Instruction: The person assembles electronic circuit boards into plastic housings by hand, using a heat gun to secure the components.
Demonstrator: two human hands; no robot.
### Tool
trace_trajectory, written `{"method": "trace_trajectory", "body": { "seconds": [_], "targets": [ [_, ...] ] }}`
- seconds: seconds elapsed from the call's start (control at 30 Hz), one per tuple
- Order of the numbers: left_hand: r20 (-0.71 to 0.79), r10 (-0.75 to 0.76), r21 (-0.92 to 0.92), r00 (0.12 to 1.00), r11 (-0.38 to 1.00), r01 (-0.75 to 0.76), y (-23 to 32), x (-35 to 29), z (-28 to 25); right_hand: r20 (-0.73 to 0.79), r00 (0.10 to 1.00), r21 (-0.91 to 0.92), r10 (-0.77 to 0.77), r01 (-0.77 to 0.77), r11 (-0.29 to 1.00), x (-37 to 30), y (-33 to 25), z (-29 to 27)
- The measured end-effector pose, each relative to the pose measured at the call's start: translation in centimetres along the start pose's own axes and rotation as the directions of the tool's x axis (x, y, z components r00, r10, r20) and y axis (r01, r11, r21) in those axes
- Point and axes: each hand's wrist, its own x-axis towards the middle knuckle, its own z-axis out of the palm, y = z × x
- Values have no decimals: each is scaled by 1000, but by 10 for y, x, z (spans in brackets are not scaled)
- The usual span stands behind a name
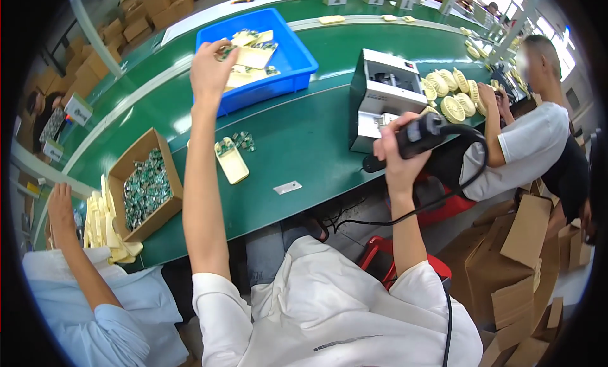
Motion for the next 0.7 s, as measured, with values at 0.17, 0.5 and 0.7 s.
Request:
{"method": "trace_trajectory", "body": {
  "seconds": [0.17,0.5,0.7],
  "targets": [
    [46,-211,112,976,972,205,-66,26,35,98,995,14,-16,14,1000,7,9,-3],
    [313,57,29,948,997,-69,8,-50,-62,-22,998,92,-50,52,994,10,10,-15],
    [526,-37,54,850,998,10,-7,-131,-83,-29,997,28,-67,68,997,1,8,-12]
  ]
}}
